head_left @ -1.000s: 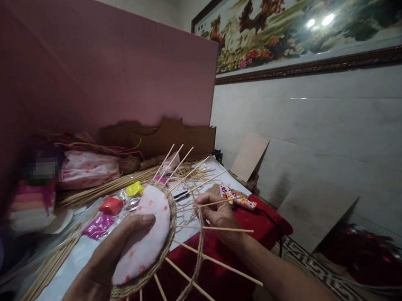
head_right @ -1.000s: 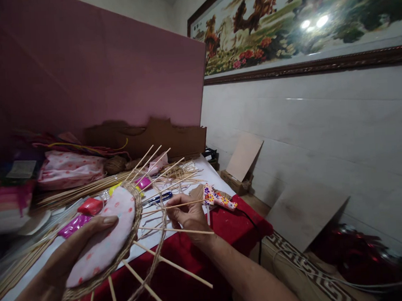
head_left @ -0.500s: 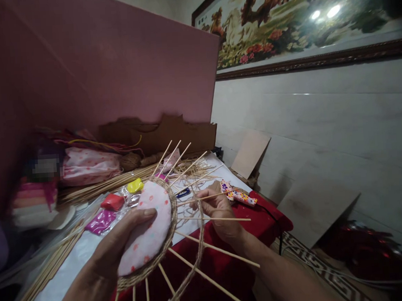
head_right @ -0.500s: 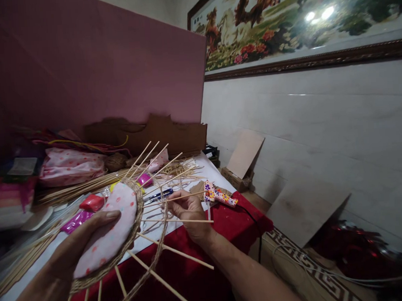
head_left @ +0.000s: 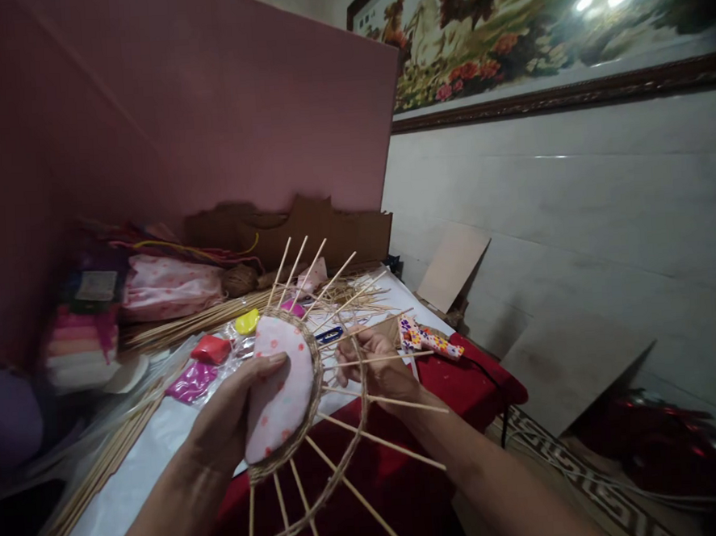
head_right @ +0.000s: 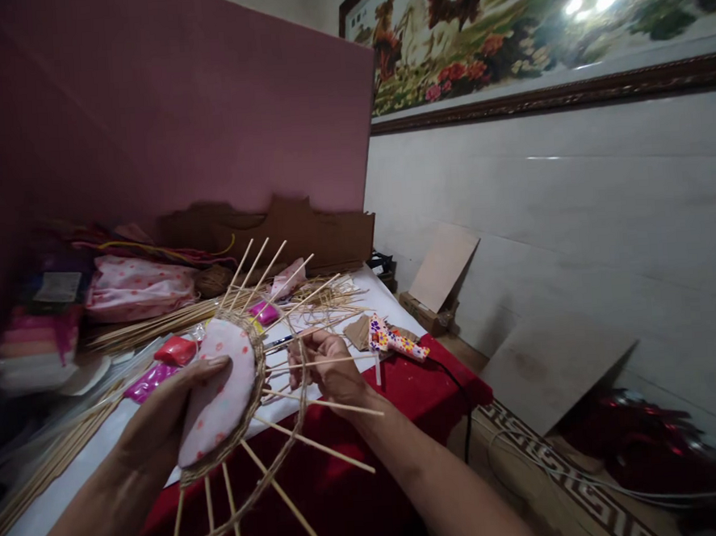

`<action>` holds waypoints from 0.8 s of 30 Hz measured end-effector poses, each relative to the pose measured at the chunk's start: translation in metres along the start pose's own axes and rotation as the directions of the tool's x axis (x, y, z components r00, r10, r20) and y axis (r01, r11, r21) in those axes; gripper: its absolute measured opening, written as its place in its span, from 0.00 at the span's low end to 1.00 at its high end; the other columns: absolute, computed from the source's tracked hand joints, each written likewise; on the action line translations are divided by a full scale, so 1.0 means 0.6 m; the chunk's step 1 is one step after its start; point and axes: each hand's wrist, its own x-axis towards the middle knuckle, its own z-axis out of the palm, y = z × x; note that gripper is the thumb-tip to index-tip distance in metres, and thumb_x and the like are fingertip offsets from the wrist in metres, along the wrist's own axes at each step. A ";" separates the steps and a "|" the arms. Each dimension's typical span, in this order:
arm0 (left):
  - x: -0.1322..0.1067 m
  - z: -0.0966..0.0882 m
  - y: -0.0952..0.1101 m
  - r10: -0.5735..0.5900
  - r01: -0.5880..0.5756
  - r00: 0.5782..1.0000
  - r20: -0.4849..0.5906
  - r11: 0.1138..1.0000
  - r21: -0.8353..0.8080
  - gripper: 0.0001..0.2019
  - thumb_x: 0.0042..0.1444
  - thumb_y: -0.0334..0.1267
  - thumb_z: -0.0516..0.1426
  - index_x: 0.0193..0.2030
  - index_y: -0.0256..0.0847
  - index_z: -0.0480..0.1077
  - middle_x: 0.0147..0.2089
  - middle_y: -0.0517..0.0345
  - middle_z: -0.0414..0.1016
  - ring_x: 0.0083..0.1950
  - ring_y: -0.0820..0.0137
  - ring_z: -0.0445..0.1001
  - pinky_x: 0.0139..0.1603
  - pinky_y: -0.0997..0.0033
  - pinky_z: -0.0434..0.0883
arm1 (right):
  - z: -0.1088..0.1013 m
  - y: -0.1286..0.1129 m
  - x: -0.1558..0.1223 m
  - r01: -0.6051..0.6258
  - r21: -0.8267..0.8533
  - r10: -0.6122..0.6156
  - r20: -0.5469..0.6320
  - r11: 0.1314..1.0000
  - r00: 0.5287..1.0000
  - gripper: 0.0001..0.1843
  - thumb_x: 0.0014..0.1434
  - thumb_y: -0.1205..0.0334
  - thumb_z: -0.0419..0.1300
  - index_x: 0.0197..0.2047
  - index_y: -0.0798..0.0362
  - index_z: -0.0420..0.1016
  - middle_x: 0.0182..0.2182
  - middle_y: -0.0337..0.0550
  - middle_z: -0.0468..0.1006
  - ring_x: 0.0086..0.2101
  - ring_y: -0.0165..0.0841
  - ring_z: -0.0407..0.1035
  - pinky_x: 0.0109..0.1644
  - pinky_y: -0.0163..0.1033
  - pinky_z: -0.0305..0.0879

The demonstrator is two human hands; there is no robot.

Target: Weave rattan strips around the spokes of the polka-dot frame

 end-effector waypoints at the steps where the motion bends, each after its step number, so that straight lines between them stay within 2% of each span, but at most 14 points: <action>1: 0.001 0.000 0.000 -0.014 0.014 1.000 -0.003 1.000 -0.013 0.06 0.48 0.26 0.55 0.27 0.32 0.74 0.24 0.48 0.78 0.23 0.63 0.76 0.24 0.69 0.74 | 0.001 0.001 0.003 -0.010 0.016 0.010 -0.005 1.000 1.000 0.13 0.41 0.62 0.68 0.25 0.54 0.66 0.18 0.31 0.68 0.15 0.22 0.58 0.19 0.31 0.58; 4: 0.002 0.002 0.001 -0.027 0.026 1.000 -0.015 0.998 -0.054 0.06 0.46 0.25 0.54 0.27 0.32 0.73 0.24 0.48 0.78 0.22 0.62 0.76 0.23 0.67 0.74 | 0.004 0.006 0.016 -0.051 0.061 0.051 0.004 0.997 0.999 0.13 0.41 0.63 0.67 0.25 0.54 0.65 0.16 0.29 0.65 0.13 0.20 0.52 0.16 0.28 0.52; 7: 0.002 0.007 -0.002 0.022 -0.027 0.999 -0.048 0.995 -0.098 0.05 0.47 0.27 0.55 0.28 0.33 0.73 0.24 0.49 0.78 0.22 0.63 0.76 0.24 0.68 0.74 | 0.010 0.009 0.030 -0.103 0.076 0.102 0.026 0.992 0.994 0.13 0.41 0.63 0.66 0.24 0.54 0.63 0.15 0.27 0.62 0.13 0.18 0.48 0.15 0.27 0.45; 11: 0.006 0.011 -0.006 0.063 -0.084 0.992 -0.111 0.978 -0.193 0.04 0.50 0.31 0.56 0.29 0.35 0.72 0.23 0.53 0.78 0.23 0.65 0.76 0.26 0.67 0.75 | 0.015 0.016 0.047 -0.184 0.044 0.183 0.030 0.982 0.983 0.13 0.41 0.65 0.65 0.22 0.53 0.61 0.14 0.27 0.61 0.13 0.18 0.46 0.14 0.28 0.41; 14: 0.010 0.008 -0.004 0.063 -0.096 0.989 -0.137 0.963 -0.252 0.05 0.49 0.27 0.55 0.26 0.35 0.71 0.21 0.55 0.76 0.21 0.68 0.74 0.25 0.69 0.74 | 0.015 0.020 0.061 -0.180 0.027 0.178 0.055 0.983 0.982 0.12 0.43 0.65 0.64 0.22 0.53 0.62 0.14 0.27 0.60 0.13 0.18 0.46 0.15 0.28 0.39; 19: 0.011 -0.003 0.003 0.109 -0.128 0.991 -0.079 0.948 -0.291 0.07 0.44 0.22 0.55 0.24 0.33 0.72 0.21 0.54 0.76 0.21 0.69 0.74 0.25 0.71 0.72 | 0.016 0.022 0.078 -0.180 0.016 0.178 0.092 0.984 0.980 0.15 0.42 0.61 0.67 0.23 0.54 0.63 0.14 0.28 0.62 0.14 0.19 0.50 0.16 0.28 0.42; 24: 0.015 -0.011 0.002 0.089 -0.083 0.996 0.009 0.957 -0.279 0.03 0.47 0.27 0.56 0.26 0.33 0.72 0.21 0.53 0.76 0.22 0.68 0.74 0.26 0.70 0.72 | 0.017 0.034 0.077 -0.170 0.016 0.166 0.128 0.985 0.978 0.15 0.43 0.58 0.68 0.24 0.54 0.64 0.12 0.27 0.60 0.12 0.19 0.46 0.15 0.29 0.38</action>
